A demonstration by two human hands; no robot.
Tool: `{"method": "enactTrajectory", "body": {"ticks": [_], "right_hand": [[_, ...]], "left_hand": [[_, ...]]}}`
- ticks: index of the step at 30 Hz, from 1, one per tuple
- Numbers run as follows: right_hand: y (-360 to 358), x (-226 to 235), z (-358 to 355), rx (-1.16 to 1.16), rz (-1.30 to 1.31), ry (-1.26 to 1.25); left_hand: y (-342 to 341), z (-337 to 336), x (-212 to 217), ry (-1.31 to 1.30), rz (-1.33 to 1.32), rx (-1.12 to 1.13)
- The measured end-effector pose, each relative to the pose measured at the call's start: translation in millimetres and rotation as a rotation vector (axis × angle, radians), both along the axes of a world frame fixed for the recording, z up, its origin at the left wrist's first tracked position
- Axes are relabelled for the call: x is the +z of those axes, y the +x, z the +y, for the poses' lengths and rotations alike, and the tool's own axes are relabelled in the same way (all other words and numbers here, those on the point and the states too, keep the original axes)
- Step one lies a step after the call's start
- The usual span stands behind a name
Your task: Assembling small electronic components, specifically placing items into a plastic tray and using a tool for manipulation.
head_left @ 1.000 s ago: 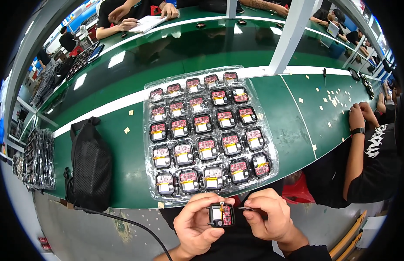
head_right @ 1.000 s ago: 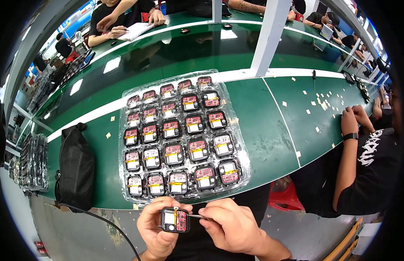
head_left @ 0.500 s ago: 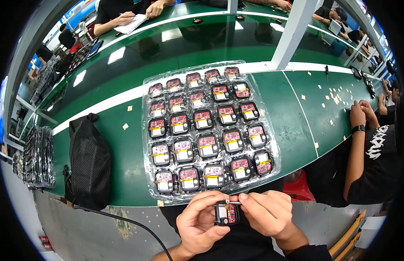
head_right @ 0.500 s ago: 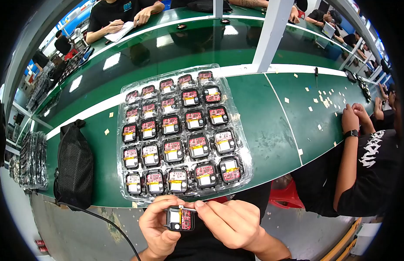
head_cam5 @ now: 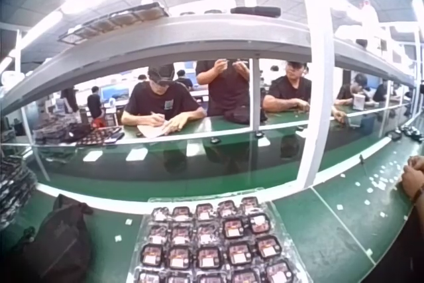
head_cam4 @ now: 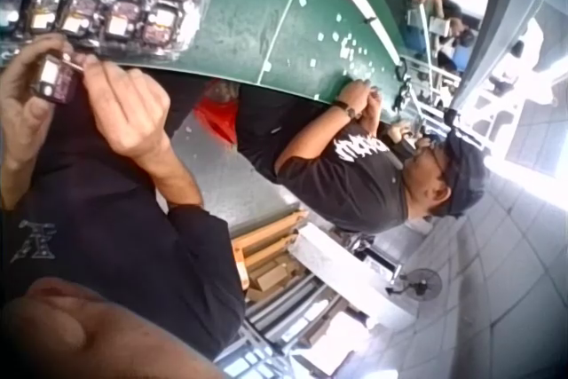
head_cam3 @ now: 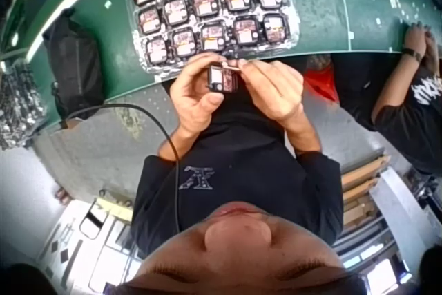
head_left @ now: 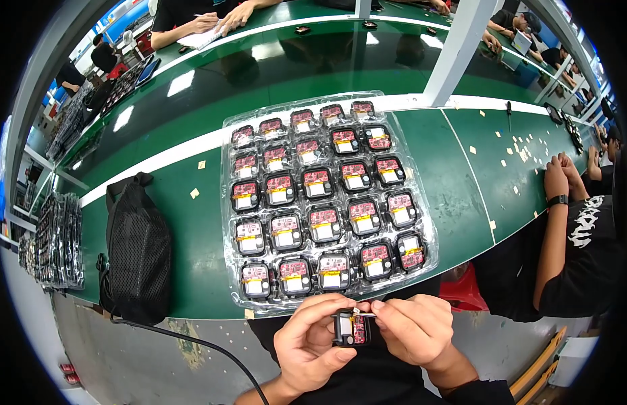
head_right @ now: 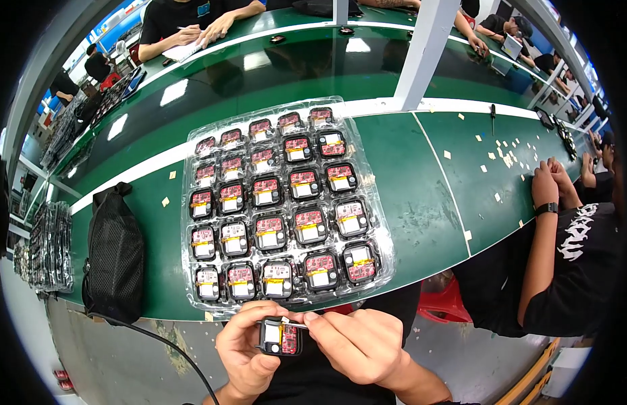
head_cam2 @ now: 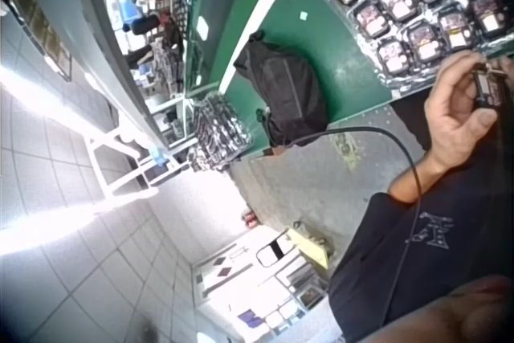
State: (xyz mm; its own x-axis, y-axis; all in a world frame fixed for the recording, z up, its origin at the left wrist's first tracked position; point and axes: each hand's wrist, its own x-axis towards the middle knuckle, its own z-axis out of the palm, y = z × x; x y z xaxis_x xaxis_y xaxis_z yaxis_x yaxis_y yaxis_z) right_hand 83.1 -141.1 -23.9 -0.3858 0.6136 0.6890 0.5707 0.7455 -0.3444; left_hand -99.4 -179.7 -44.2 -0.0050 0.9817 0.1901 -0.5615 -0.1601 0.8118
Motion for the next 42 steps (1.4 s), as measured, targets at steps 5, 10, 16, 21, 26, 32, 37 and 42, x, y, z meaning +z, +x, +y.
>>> {"method": "enactTrajectory", "body": {"ticks": [5,10,16,21,26,32,37,42], "right_hand": [[2,1,1,0.088,0.147,-0.179],[4,3,4,0.103,0.141,-0.205],[5,3,-1,0.006,-0.021,-0.107],[2,4,-2,-0.021,-0.062,-0.082],[2,3,-3,-0.007,-0.011,-0.112],[1,1,-4,-0.004,-0.024,-0.063],[-1,2,-5,-0.018,-0.025,-0.075],[-1,2,-6,-0.028,-0.035,-0.078]], "left_hand": [[0,2,2,0.025,0.0,-0.025],[-3,-1,0,0.011,0.055,-0.022],[-3,-2,-1,-0.032,0.025,-0.02],[-4,-4,-2,-0.055,0.046,-0.016],[-4,-3,0,-0.022,0.052,-0.011],[-4,-3,0,-0.03,0.041,-0.017],[-5,-3,0,-0.024,0.041,-0.022],[-5,-3,2,-0.023,0.039,-0.036]]}}
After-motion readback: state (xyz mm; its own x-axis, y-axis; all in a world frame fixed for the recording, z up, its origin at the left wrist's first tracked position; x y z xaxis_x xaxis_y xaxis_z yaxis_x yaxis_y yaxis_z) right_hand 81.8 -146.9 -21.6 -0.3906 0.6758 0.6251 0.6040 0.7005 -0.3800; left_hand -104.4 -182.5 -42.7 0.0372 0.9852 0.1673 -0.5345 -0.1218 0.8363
